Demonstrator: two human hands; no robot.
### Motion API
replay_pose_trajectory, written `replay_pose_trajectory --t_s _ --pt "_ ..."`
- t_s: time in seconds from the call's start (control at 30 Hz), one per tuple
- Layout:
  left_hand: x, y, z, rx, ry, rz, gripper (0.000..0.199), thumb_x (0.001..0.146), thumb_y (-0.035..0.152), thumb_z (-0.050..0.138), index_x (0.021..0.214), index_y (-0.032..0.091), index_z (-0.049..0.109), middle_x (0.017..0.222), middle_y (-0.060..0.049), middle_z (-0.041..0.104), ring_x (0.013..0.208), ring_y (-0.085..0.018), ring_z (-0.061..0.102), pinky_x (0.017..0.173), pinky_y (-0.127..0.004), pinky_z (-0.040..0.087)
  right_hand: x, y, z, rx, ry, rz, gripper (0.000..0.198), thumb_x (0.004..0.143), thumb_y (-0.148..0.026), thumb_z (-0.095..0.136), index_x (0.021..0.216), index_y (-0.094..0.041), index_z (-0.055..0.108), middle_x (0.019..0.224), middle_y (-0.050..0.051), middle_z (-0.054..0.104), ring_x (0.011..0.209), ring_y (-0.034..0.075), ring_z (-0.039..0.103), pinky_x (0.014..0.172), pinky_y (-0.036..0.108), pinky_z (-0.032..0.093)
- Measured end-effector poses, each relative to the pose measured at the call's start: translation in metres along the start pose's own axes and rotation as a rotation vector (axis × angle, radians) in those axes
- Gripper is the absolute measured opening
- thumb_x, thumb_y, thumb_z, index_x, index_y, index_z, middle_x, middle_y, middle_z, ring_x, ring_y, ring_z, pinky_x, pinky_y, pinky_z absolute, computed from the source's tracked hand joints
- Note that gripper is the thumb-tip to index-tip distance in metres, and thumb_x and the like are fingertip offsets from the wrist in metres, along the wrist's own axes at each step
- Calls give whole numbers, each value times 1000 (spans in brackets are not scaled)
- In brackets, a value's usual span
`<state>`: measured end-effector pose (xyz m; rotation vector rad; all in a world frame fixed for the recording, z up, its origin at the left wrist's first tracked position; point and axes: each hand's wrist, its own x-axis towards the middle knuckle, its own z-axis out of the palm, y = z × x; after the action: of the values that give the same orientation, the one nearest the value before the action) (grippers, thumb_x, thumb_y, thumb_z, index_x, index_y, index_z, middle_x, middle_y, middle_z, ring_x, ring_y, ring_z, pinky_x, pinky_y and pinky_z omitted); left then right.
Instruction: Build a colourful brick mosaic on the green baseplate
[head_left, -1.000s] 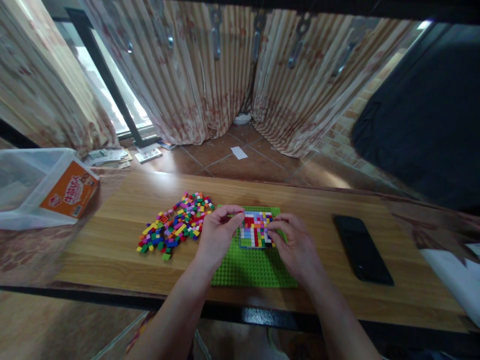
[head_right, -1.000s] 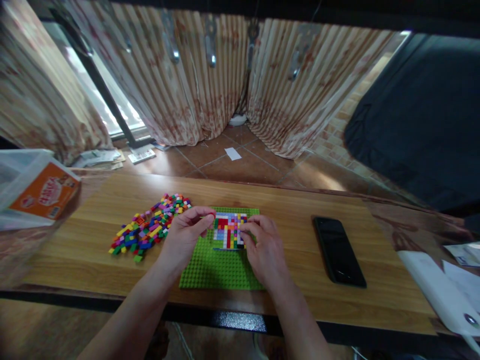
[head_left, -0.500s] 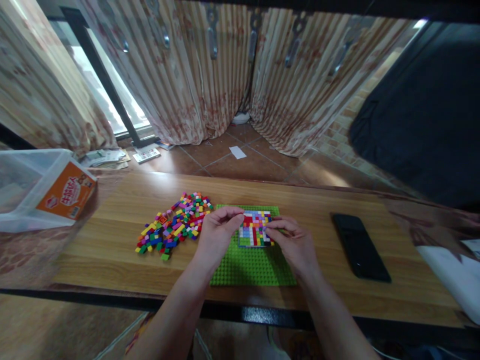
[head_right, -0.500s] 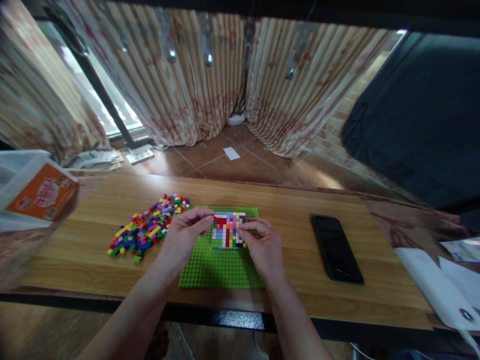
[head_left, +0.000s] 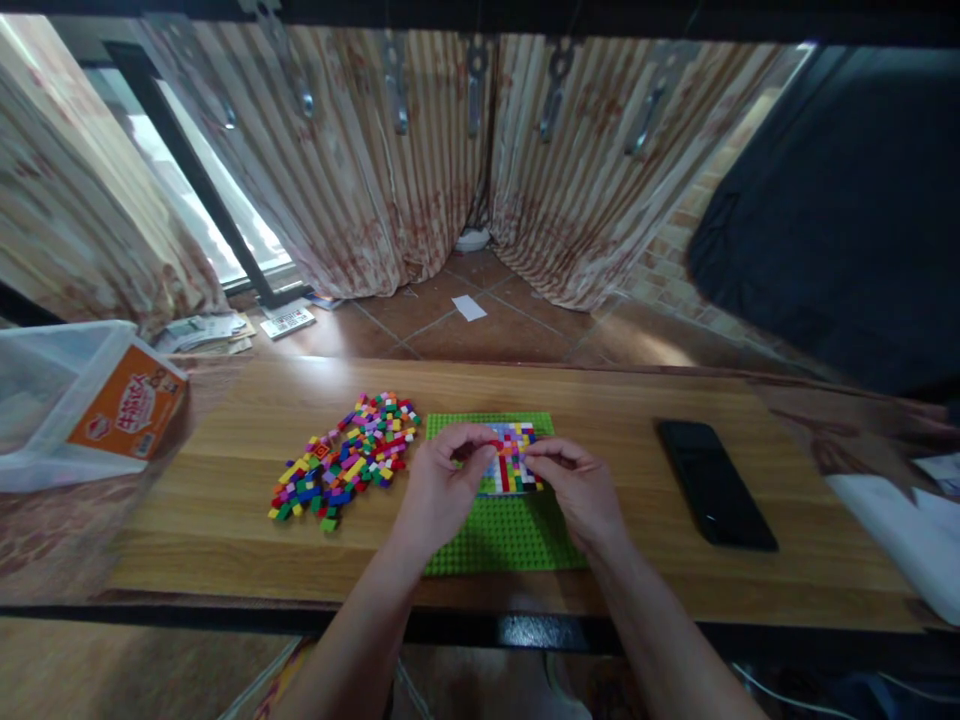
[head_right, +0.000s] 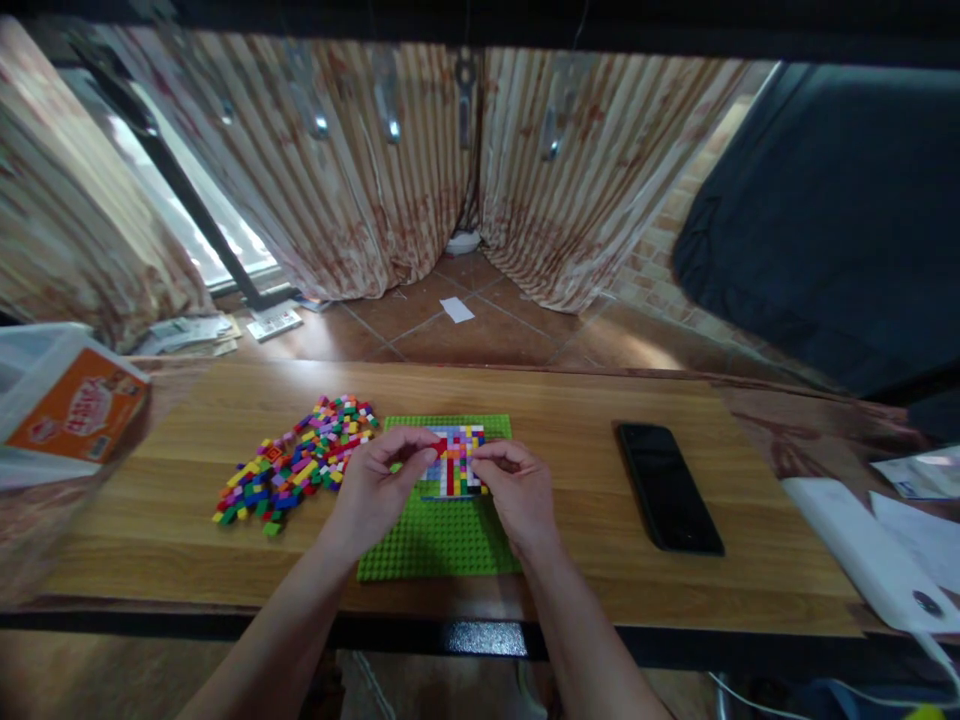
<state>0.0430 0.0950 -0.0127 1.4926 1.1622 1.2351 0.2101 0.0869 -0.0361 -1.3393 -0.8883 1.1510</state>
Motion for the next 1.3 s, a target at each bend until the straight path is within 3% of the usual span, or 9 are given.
replay_pose_trajectory --t_s 0.17,0.37,0.53,0.83,1.3 --pt "-4 -8 8 160 58 114 14 82 15 68 86 25 77 94 -3 68 94 -17 62 87 -33 49 1 1 -5 -14 -76 -46 18 61 -35 82 73 -23 76 82 2 70 77 16 61 75 31 47" --pt "-10 -11 21 318 135 182 17 80 15 73 87 30 78 97 -2 64 97 -19 59 89 -37 48 1 -2 -4 -83 -35 -135 20 68 -40 78 78 -23 76 90 5 70 89 20 63 83 36 48" --pt "-10 -10 23 433 174 153 20 78 12 74 84 31 78 100 -3 62 99 -20 57 91 -42 46 -1 -1 0 -110 -31 -109 25 67 -43 77 80 -21 75 90 6 70 84 20 63 78 34 49" --pt "-8 -9 28 428 228 95 16 72 9 76 75 25 76 101 -4 60 99 -20 58 90 -40 47 -1 1 2 -144 -9 -102 27 65 -43 76 79 -20 71 82 4 68 72 17 61 67 31 48" --pt "-8 -6 31 436 198 42 13 73 7 70 72 20 69 104 -6 59 105 -24 56 95 -45 45 -2 7 8 -346 76 -146 26 70 -44 72 80 -20 67 82 4 67 74 18 59 70 32 46"
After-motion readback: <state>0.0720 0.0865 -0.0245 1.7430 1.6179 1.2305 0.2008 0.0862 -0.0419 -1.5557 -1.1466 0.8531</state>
